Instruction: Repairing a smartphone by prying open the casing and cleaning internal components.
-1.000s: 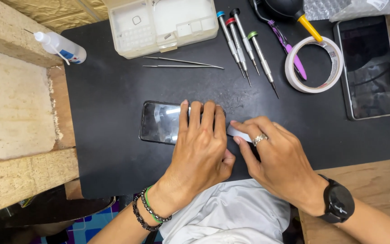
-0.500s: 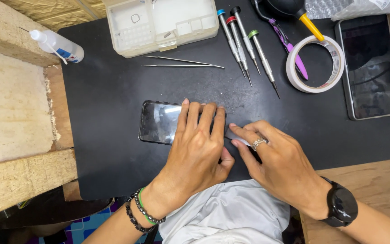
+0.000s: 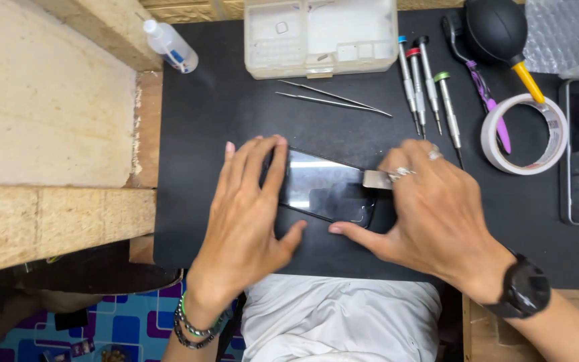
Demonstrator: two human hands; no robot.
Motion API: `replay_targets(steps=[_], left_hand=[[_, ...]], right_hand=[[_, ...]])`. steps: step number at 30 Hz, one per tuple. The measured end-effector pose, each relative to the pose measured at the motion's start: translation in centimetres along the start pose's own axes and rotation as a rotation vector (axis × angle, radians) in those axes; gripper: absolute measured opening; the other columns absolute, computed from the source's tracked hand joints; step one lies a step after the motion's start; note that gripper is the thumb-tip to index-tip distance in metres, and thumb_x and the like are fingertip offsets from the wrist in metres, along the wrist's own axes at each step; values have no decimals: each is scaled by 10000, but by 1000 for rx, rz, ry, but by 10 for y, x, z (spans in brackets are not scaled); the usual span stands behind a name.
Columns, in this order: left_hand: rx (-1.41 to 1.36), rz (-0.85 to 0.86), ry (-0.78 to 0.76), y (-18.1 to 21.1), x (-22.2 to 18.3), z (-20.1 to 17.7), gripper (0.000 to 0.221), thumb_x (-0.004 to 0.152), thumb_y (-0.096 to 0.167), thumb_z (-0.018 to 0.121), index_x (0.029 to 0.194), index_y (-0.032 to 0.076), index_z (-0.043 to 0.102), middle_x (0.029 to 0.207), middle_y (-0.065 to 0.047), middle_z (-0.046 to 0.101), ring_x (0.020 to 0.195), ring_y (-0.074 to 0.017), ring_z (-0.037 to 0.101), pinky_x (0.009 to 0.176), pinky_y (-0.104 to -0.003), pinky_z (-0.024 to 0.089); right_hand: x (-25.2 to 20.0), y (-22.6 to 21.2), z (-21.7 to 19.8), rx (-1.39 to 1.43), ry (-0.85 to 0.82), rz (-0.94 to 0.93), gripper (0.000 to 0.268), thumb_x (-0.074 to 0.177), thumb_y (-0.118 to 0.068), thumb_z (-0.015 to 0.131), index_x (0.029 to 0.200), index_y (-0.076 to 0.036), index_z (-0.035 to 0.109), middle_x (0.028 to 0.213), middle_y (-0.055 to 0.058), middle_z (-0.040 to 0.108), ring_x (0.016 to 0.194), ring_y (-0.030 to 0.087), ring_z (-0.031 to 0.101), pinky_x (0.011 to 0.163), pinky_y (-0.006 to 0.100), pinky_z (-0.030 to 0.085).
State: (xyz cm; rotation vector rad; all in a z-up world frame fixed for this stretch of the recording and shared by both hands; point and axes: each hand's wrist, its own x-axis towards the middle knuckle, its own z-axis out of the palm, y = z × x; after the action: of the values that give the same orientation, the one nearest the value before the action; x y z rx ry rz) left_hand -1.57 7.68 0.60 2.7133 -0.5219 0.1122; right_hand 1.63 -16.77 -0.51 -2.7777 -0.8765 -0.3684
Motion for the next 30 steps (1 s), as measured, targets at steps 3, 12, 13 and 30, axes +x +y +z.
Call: replay_targets(steps=[3, 12, 13, 30], left_hand=[[-54, 12, -63, -19, -6, 5, 992, 864, 370, 821, 1551, -66, 255, 1562, -268, 312, 1476, -438, 300, 1247, -617, 186], [-167, 56, -46, -43, 4, 0, 1035, 809, 401, 860, 1572, -2, 288, 1355, -155, 482, 1181, -294, 475, 1059, -460, 333], [-167, 59, -40, -45, 7, -1, 1035, 809, 401, 860, 1572, -2, 288, 1355, -155, 482, 1181, -294, 475, 1059, -460, 333], [-1376, 162, -178, -45, 83, 4, 675, 872, 81, 808, 1437, 116, 441, 1503, -103, 492, 1373, -171, 525, 1092, -302, 562]], right_hand=[[24, -5, 11, 69, -34, -152, 900, 687, -840, 833, 974, -47, 518, 1045, 112, 567, 809, 313, 543, 702, 439, 461], [30, -13, 19, 413, -94, -200, 618, 693, -364, 913, 999, -19, 501, 1171, 189, 580, 1011, 355, 573, 928, 460, 479], [31, -14, 22, 408, -92, -202, 618, 693, -364, 913, 999, -19, 501, 1171, 189, 580, 1011, 355, 573, 928, 460, 479], [37, 18, -13, 751, 44, 245, 636, 594, -187, 908, 872, -86, 344, 1123, 142, 717, 1116, 183, 718, 838, 278, 627]])
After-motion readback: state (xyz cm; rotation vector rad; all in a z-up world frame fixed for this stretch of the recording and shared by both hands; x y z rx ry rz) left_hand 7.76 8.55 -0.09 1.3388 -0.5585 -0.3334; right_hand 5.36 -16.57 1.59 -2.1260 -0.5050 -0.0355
